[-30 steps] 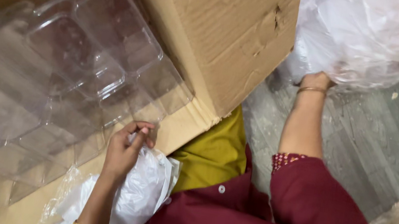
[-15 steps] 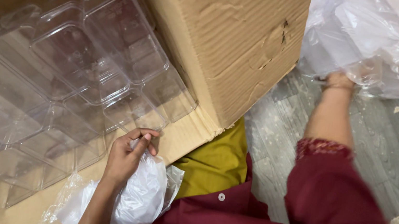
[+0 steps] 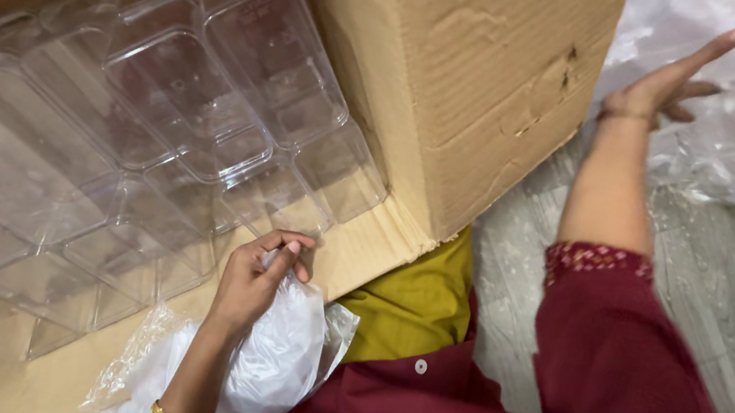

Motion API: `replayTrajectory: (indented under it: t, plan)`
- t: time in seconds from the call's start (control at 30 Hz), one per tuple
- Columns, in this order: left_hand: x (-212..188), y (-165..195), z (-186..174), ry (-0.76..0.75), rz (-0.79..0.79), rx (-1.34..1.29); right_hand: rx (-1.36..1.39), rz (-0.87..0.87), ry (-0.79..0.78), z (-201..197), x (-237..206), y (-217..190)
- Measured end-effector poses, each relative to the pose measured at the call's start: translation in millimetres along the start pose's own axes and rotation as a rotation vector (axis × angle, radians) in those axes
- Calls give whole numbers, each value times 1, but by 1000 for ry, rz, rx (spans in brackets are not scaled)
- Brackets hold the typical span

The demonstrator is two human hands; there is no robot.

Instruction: The person sits on the floor with a large cardboard box on their lap, takes clear plastic containers out of the box one at a time, pulls the plastic bags off each container, and stacks the unpacked containers inside the box.

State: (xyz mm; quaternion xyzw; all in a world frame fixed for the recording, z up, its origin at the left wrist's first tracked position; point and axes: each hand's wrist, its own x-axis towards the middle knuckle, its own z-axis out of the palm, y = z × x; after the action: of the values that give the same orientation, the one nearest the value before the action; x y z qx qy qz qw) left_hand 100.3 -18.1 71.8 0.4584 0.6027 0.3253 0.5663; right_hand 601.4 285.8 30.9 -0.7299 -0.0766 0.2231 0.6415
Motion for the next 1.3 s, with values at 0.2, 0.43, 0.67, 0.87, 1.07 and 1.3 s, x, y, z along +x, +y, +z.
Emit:
replayTrajectory:
  t: [0.2,0.43,0.67,0.87,1.07,1.3]
  plan:
    - [1,1,0,-28,47,-54,84,93,-57,23,35,-21]
    - [4,-2,3,-26,94,-110,27,192,-251,11,61,-45]
    - [17,-16,9,-27,194,-158,116,142,-308,-2,8,-47]
    - [26,-22,14,-6,185,-184,433,-815,-297,-35,-183,-15]
    - [11,-26,3,43,290,-219,198,-962,-1007,-69,-349,23]
    - [-53,-50,-45,360,330,-190,-356,-742,-931,-43,-349,87]
